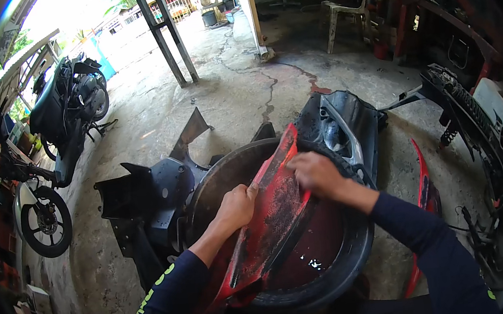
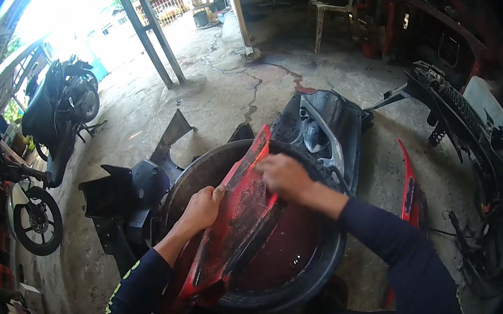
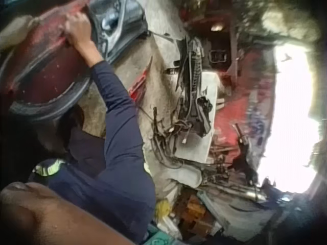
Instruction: The person wet sands a motorcycle fairing using sandpaper over a basin of water, rubbing the surface and rinsing the part by hand.
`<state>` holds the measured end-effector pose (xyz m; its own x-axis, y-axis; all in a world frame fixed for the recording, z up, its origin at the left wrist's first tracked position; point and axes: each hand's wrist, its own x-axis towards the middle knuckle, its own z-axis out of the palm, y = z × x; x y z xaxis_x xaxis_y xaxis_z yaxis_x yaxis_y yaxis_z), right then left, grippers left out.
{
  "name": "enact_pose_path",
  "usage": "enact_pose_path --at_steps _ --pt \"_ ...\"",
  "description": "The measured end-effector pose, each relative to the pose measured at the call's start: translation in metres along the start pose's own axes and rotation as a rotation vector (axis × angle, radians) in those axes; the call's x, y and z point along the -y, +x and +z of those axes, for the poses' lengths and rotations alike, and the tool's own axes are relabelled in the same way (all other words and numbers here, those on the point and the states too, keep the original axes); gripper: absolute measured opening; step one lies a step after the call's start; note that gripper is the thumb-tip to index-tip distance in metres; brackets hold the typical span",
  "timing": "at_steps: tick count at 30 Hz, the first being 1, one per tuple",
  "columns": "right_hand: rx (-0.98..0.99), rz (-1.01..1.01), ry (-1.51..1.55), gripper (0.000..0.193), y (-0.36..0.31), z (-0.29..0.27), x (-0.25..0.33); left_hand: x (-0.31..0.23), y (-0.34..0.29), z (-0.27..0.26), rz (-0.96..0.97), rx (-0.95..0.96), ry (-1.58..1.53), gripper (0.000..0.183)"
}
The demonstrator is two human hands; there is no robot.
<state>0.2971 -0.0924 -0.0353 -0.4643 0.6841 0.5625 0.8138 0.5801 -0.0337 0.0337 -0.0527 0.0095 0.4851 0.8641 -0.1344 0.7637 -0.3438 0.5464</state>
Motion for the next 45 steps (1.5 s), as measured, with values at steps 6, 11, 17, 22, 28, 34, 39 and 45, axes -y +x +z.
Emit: enact_pose_path --at_steps 6,11,17,22,28,34,39,45 --pt "0.001 -0.004 0.278 0.025 0.024 -0.004 0.067 0.011 0.0 0.005 -0.029 -0.02 -0.039 0.057" --pt "-0.033 0.092 0.192 0.018 0.024 0.002 0.032 0.009 0.002 0.001 -0.06 0.02 -0.033 0.058" --pt "0.165 -0.035 -0.076 0.024 0.002 0.008 -0.025 -0.007 0.003 -0.002 -0.025 0.038 -0.032 0.058" --pt "0.006 -0.069 0.296 0.024 0.027 -0.005 0.078 0.012 -0.002 0.005 0.006 -0.008 -0.044 0.058" --pt "0.034 -0.019 0.158 0.016 0.029 0.011 0.042 0.012 0.005 0.0 -0.033 0.011 -0.025 0.058" --pt "0.223 0.053 -0.071 0.027 -0.003 0.019 -0.033 -0.011 0.009 -0.004 0.023 0.05 -0.016 0.059" --pt "-0.168 -0.105 0.236 0.018 0.024 -0.004 0.072 0.019 0.008 0.002 -0.011 -0.021 -0.008 0.059" --pt "-0.084 0.067 0.256 0.021 0.025 0.006 0.074 0.02 0.005 0.002 -0.001 -0.026 0.011 0.059"
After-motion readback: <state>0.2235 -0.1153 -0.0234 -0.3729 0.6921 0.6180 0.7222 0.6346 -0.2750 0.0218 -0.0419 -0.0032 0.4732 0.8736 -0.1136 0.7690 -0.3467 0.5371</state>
